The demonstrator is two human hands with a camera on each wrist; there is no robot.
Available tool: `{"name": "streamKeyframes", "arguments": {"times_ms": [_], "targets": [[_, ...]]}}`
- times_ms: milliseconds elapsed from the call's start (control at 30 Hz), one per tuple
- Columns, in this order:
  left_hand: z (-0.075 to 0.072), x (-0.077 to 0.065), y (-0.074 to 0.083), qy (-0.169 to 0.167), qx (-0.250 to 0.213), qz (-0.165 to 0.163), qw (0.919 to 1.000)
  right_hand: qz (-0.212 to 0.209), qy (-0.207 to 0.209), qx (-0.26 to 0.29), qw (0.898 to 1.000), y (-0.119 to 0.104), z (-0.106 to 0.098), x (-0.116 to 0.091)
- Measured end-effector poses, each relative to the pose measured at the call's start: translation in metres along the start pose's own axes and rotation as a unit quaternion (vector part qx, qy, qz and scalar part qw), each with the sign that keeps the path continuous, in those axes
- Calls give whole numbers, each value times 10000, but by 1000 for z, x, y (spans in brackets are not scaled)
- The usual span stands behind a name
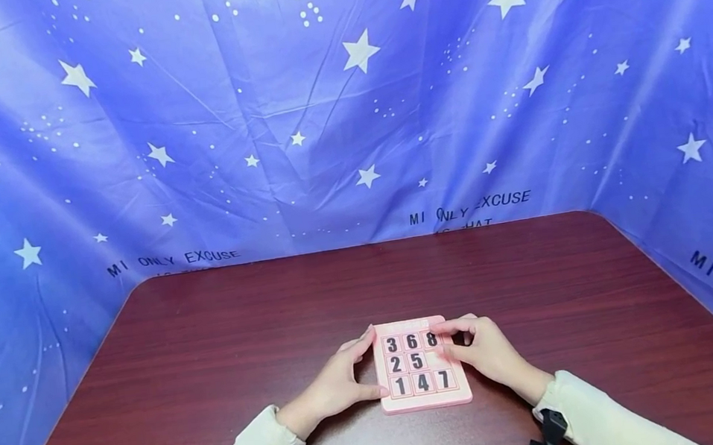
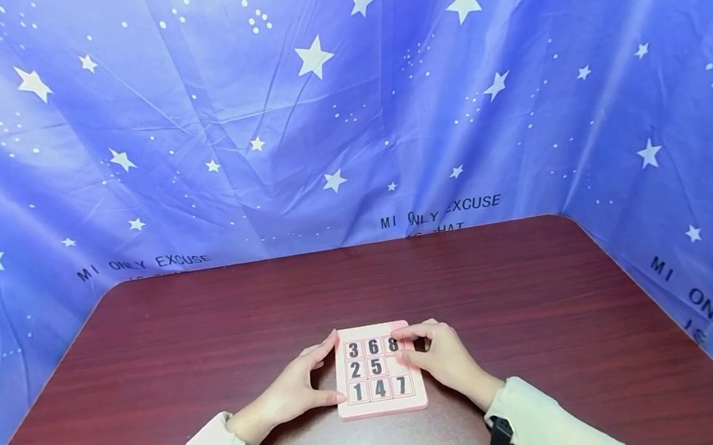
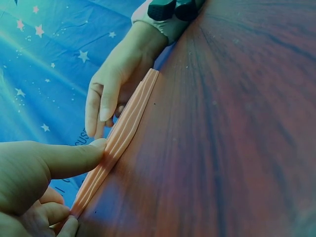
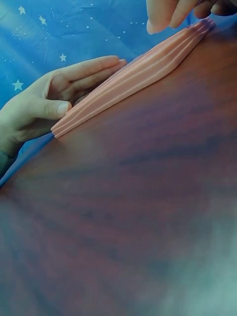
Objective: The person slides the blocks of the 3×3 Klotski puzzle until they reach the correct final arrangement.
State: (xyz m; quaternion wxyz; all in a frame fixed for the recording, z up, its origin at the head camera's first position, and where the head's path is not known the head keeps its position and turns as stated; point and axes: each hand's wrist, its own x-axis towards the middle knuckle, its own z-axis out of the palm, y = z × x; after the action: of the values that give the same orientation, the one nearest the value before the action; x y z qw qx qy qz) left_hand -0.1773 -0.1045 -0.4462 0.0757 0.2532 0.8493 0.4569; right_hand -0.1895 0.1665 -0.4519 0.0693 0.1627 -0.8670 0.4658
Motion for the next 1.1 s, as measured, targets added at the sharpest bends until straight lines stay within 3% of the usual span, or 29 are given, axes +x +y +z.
{"name": "streamKeyframes", "arguments": {"times_ms": [500, 1100], "targets": [[1, 1, 1, -1, -65, 21, 10000, -113, -554, 311, 9979, -12, -8, -33], [0, -1, 0, 3, -64, 12, 10000, -407, -445, 167, 9980, -13, -7, -39]]}}
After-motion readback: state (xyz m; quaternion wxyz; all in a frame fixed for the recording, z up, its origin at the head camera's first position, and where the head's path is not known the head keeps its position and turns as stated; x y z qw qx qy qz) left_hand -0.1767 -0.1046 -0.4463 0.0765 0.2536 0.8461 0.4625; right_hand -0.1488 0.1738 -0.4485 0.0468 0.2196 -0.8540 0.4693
